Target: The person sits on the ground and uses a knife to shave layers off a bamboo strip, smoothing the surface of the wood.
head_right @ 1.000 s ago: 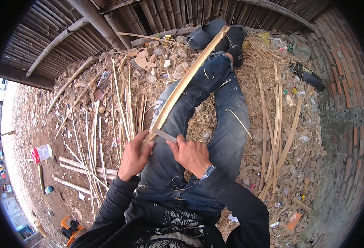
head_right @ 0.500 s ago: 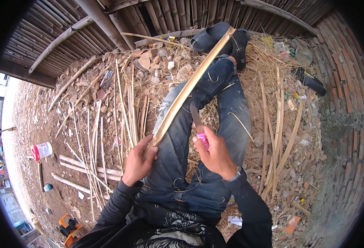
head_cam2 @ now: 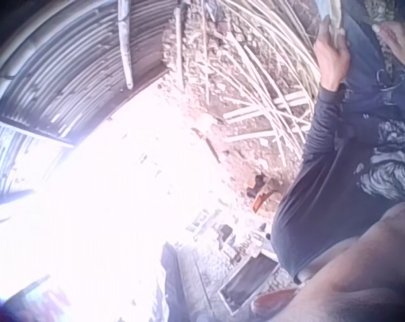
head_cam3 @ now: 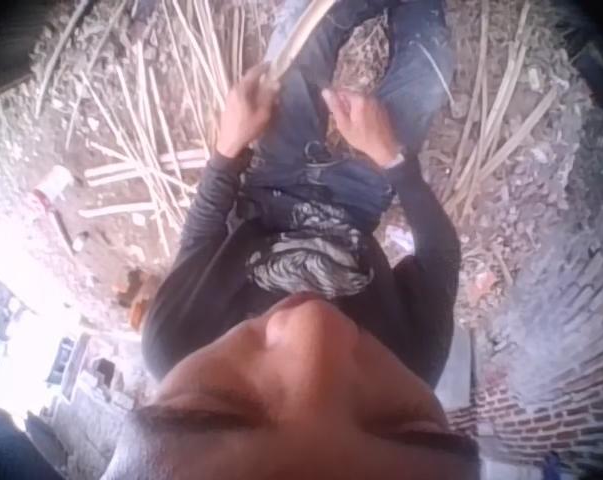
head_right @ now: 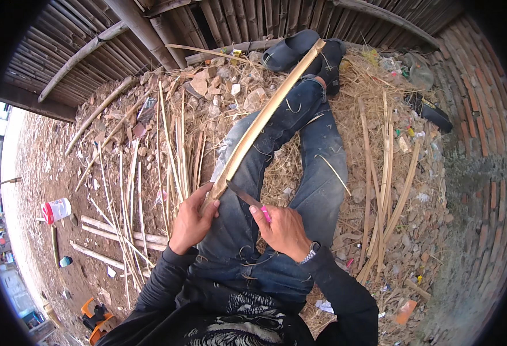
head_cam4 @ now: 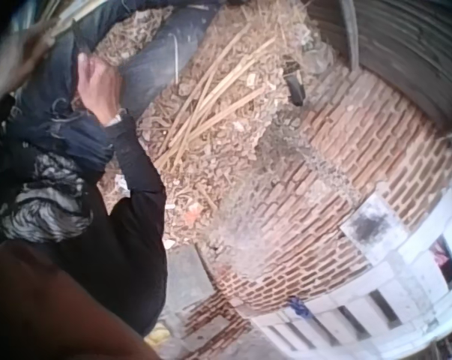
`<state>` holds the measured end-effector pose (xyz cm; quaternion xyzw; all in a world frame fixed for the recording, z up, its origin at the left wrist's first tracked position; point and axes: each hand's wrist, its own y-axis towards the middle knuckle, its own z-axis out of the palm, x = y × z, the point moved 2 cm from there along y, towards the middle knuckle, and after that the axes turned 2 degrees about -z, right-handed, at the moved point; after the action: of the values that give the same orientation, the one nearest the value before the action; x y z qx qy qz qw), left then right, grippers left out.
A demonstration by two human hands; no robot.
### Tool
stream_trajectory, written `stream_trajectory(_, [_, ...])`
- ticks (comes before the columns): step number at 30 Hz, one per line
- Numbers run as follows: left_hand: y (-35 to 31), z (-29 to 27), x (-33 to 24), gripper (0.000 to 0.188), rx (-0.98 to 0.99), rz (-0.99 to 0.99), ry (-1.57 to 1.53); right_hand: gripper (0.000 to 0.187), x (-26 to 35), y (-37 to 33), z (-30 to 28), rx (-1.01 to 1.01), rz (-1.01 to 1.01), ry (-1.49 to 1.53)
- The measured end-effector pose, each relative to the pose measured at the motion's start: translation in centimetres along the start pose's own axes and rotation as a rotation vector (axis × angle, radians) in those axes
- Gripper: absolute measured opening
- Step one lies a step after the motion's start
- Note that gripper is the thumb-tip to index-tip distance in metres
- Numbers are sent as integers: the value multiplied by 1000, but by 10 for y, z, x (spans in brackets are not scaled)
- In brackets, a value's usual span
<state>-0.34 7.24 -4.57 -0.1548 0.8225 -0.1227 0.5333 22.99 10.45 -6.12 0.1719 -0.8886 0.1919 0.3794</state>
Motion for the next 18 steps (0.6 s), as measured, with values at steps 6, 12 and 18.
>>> stream_trajectory(6, [-2,0,1,46,-18,21,33,56,5,-1,13,10,-18,-190])
stream_trajectory(12, [-8,-3,9,50,-20,-28,44,55,-6,11,17,-86,-76,-332])
stream_trajectory(18, [-15,-2,11,49,-71,26,100,58,-22,38,-2,-122,-4,-322])
